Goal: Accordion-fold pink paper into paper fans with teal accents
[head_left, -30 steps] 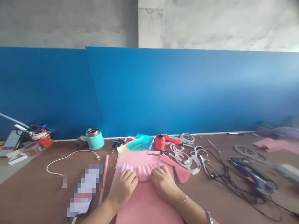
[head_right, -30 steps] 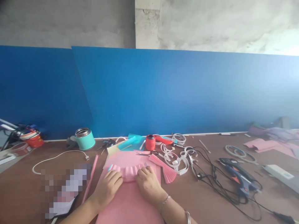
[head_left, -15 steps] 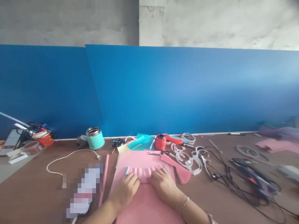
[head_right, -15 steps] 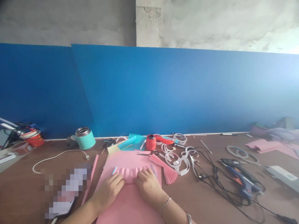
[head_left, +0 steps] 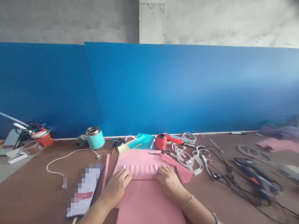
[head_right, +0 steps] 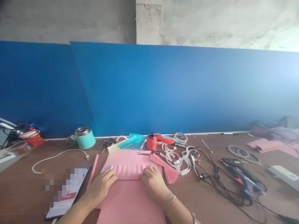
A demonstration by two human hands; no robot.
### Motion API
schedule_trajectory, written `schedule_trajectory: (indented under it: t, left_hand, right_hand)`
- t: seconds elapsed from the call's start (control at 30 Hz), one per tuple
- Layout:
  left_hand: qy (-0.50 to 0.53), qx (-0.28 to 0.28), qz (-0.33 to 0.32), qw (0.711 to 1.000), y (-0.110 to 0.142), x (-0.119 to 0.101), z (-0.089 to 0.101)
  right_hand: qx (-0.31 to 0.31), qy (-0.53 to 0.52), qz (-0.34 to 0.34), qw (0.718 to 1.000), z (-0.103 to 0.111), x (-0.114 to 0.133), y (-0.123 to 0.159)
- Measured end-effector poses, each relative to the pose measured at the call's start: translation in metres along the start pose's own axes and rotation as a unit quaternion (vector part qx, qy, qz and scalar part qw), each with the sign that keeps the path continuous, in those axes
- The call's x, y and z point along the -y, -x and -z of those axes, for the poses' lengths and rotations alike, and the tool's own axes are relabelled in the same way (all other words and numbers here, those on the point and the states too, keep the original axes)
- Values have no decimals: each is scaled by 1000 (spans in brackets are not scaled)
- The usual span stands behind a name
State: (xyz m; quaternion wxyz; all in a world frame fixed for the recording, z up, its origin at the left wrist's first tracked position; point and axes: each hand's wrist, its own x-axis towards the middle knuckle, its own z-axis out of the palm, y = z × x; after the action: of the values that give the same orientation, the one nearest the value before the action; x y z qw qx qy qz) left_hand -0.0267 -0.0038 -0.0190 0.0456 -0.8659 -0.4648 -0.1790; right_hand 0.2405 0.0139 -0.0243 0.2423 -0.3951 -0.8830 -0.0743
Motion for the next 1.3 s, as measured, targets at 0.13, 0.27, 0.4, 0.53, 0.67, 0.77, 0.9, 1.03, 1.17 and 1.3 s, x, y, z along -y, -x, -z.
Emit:
schedule_trajectory:
  t: [0.13, 0.27, 0.4, 0.53, 0.67, 0.77, 0.9, 1.03, 1.17, 1.3]
  left_hand:
    - [14, 16, 17, 1000, 4, 7, 2]
    - [-55, 23, -16, 998, 7, 9, -3]
    - [-131, 21, -39, 990, 6, 2, -6]
    - [-66, 21, -31, 997, -1, -6, -2]
    - [19, 15, -21, 999, -6, -4, 3]
    - [51, -15, -15, 998, -5, 4, 5]
    - [85, -29, 7, 996, -4, 11, 10]
    - [65, -21, 23, 997, -5, 4, 10]
    - [-4, -4, 2, 1000, -4, -4, 3]
    - [-15, -2, -16, 1000, -6, -7, -2]
  right_hand:
    - [2, 10, -34, 999, 5, -4, 4]
    - [1, 37, -30, 999, 5, -4, 4]
    - [-19, 50, -22, 998, 0, 0, 3]
    - [-16, 55, -39, 998, -2, 0, 2]
    - [22, 11, -67, 997, 4, -6, 3]
    - [38, -47, -76, 995, 8, -13, 3]
    - [45, -78, -80, 993, 11, -23, 3]
    - [56, -53, -83, 994, 12, -20, 2]
    - [17, 5, -50, 999, 7, 2, -3]
    - [-15, 8, 27, 999, -5, 17, -10]
